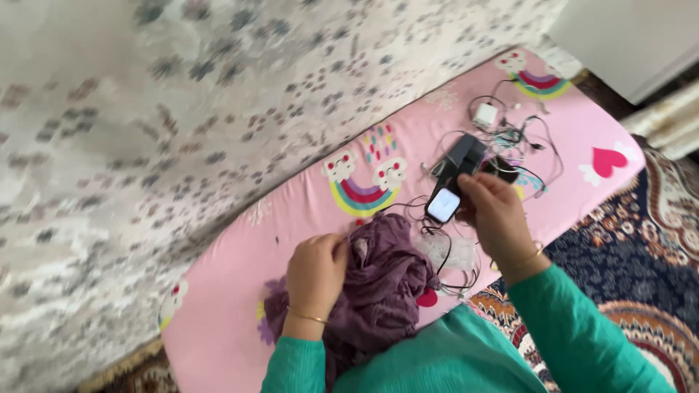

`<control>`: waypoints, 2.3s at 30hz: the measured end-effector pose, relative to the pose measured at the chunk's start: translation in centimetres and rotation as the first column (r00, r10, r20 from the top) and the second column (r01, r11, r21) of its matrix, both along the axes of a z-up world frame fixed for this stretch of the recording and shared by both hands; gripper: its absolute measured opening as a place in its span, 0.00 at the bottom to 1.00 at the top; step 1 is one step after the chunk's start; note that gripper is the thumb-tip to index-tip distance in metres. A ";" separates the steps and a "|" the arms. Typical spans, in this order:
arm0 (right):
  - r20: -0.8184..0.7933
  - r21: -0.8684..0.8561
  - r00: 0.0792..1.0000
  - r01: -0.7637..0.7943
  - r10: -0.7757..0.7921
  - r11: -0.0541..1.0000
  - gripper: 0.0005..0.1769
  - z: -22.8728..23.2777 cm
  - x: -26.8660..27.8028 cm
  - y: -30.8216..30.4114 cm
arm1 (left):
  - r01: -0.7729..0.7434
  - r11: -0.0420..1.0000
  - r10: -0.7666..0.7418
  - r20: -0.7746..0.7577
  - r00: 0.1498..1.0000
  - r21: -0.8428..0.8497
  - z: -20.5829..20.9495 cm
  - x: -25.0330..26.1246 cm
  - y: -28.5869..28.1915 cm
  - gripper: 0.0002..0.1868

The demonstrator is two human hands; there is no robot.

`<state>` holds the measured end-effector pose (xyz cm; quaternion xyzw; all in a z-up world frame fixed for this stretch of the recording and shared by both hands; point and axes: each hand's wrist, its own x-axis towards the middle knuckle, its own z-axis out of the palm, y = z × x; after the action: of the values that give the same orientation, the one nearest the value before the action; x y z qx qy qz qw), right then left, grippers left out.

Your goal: The person wipes a smartwatch with a purple cloth, then places it in a drawer. They return to the bed and begin handling a black cable among other electronics.

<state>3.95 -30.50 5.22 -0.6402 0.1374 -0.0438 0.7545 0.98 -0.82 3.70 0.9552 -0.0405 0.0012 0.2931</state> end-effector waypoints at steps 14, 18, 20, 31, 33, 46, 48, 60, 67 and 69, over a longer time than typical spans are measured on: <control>-0.134 0.206 0.894 0.448 -0.428 0.870 0.09 1.9 -16.0 -7.8 | 0.334 0.437 -0.770 -0.155 0.619 -0.835 1.5 -4.6 -17.3 0.11; -0.021 0.397 0.815 0.539 -0.579 0.743 0.08 -0.7 -20.5 -13.7 | 0.375 0.506 -0.768 -0.208 0.605 -0.777 -0.2 -5.4 -21.5 0.12; -0.034 0.450 0.751 0.601 -0.660 0.661 0.08 -0.6 -23.0 -16.8 | 0.421 0.481 -0.795 -0.180 0.579 -0.769 -0.3 -5.6 -24.3 0.12; -0.033 0.511 0.383 0.801 -0.923 0.314 0.01 0.1 -45.7 -31.6 | 0.484 0.416 -0.895 -0.253 0.367 -0.770 1.0 -16.2 -47.1 0.10; -0.037 0.514 0.330 0.816 -0.943 0.265 0.03 -0.2 -50.2 -33.2 | 0.414 0.336 -0.925 -0.215 0.313 -0.846 0.8 -18.8 -51.0 0.09; -0.219 0.573 0.022 0.812 -0.975 -0.110 0.03 -3.2 -62.1 -43.7 | -0.055 0.284 -0.959 -0.284 0.000 -0.957 0.8 -28.3 -71.9 0.06; -0.275 0.652 0.033 0.741 -0.961 -0.161 0.04 -3.9 -62.5 -46.6 | -0.168 0.355 -0.935 -0.350 -0.063 -0.920 1.5 -29.0 -76.1 0.07; -0.382 0.764 0.003 0.564 -0.924 -0.314 0.12 -3.9 -66.9 -70.7 | -0.374 0.714 -0.698 -0.568 -0.436 -0.592 4.5 -33.9 -106.5 0.19; -0.427 0.701 -0.098 0.592 -0.899 -0.398 0.17 -4.9 -72.8 -82.2 | -0.353 0.742 -0.659 -0.525 -0.539 -0.569 5.2 -39.8 -120.8 0.19; -0.429 0.721 -0.061 0.578 -0.901 -0.383 0.18 -6.3 -75.4 -86.5 | -0.360 0.734 -0.664 -0.497 -0.558 -0.576 4.9 -42.2 -124.5 0.19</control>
<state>-71.48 -117.00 -1.12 0.1019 0.4044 -0.6117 0.6722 -41.23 -125.33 8.58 0.2516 0.0369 -0.8679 0.4268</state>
